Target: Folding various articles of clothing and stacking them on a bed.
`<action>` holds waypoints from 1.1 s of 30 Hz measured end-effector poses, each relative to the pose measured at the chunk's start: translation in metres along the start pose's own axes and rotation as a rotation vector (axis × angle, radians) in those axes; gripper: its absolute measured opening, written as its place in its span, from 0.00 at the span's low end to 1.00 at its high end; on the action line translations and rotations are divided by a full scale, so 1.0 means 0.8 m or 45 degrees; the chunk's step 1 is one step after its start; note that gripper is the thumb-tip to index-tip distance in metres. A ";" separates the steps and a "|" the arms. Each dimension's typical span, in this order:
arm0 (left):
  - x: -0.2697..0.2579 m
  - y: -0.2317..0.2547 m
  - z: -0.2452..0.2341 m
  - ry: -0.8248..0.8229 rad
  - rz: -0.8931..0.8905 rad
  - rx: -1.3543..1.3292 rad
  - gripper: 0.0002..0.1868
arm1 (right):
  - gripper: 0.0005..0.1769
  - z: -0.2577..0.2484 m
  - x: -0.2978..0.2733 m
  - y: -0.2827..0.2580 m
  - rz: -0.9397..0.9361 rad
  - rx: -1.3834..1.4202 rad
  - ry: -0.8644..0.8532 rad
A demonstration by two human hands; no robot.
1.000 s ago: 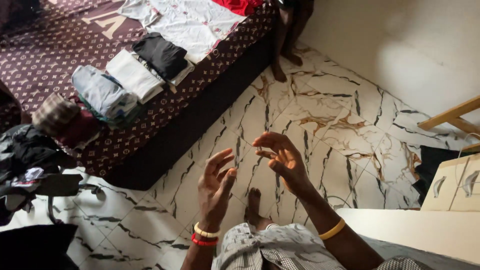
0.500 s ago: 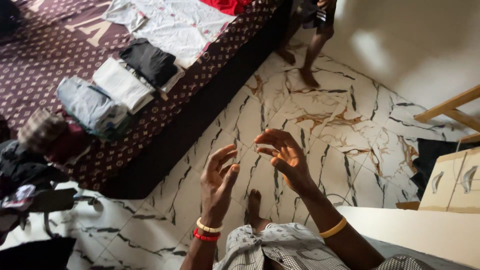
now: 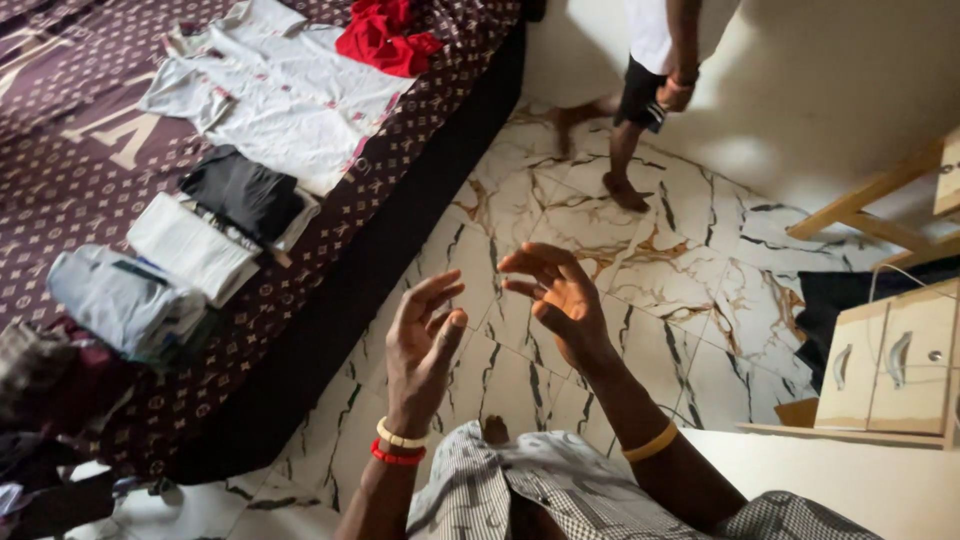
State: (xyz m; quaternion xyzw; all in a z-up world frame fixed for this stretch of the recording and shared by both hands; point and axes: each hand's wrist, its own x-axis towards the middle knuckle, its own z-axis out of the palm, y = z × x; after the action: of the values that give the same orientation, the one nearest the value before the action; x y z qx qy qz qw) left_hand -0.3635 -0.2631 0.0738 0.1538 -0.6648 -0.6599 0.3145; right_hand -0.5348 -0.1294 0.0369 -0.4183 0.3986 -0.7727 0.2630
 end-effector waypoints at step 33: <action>0.132 -0.024 0.027 -0.223 0.027 -0.151 0.30 | 0.41 -0.067 0.071 0.004 -0.091 -0.064 0.157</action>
State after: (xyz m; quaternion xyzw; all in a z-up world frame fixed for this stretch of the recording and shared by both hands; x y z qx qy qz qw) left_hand -0.4606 -0.3128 0.0795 0.0698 -0.6511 -0.7057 0.2706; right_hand -0.6091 -0.1520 0.0413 -0.3904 0.4183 -0.7955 0.1996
